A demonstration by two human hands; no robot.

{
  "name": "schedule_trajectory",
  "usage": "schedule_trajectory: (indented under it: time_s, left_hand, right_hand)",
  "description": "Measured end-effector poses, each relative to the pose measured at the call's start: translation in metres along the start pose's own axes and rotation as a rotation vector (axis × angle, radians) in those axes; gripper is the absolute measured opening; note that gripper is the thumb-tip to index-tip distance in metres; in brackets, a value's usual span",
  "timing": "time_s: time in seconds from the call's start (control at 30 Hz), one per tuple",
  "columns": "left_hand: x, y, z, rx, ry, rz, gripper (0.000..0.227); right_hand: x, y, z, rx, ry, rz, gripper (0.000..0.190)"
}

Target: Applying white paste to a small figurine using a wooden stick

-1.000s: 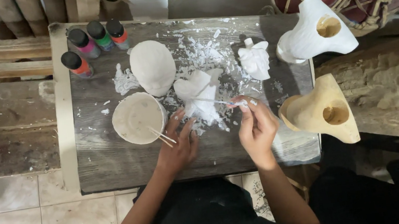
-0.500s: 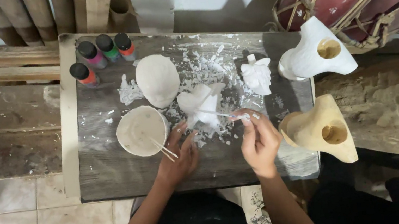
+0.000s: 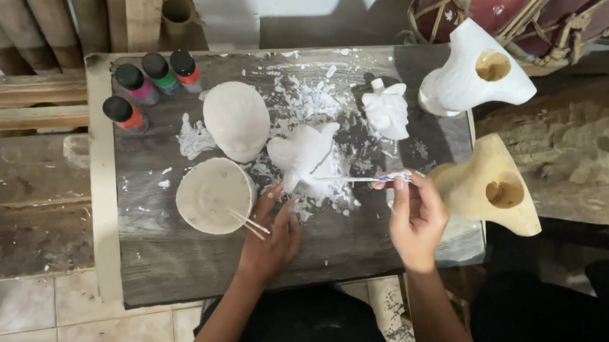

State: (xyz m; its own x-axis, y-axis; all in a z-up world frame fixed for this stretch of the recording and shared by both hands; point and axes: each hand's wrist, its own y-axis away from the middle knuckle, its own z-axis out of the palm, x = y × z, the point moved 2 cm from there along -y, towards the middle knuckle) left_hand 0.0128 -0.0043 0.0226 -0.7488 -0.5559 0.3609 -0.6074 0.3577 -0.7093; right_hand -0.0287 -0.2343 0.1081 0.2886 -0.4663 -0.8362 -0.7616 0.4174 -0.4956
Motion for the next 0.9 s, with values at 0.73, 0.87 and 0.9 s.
schedule_trajectory:
  time_s: [0.73,0.87,0.9]
  left_hand:
    - [-0.006,0.003,-0.008,-0.092,0.447,-0.112,0.025]
    - [-0.012,0.003,-0.005,-0.104,0.269,0.018,0.02]
    - [-0.013,0.003,-0.004,-0.06,0.001,0.226,0.017]
  right_hand:
    - [-0.07,-0.063,0.114,-0.414,-0.139,-0.378,0.008]
    - [-0.045,-0.053,0.154,-0.647,-0.053,-0.637,0.017]
    - [-0.042,-0.051,0.163,-0.712,-0.028,-0.637,0.015]
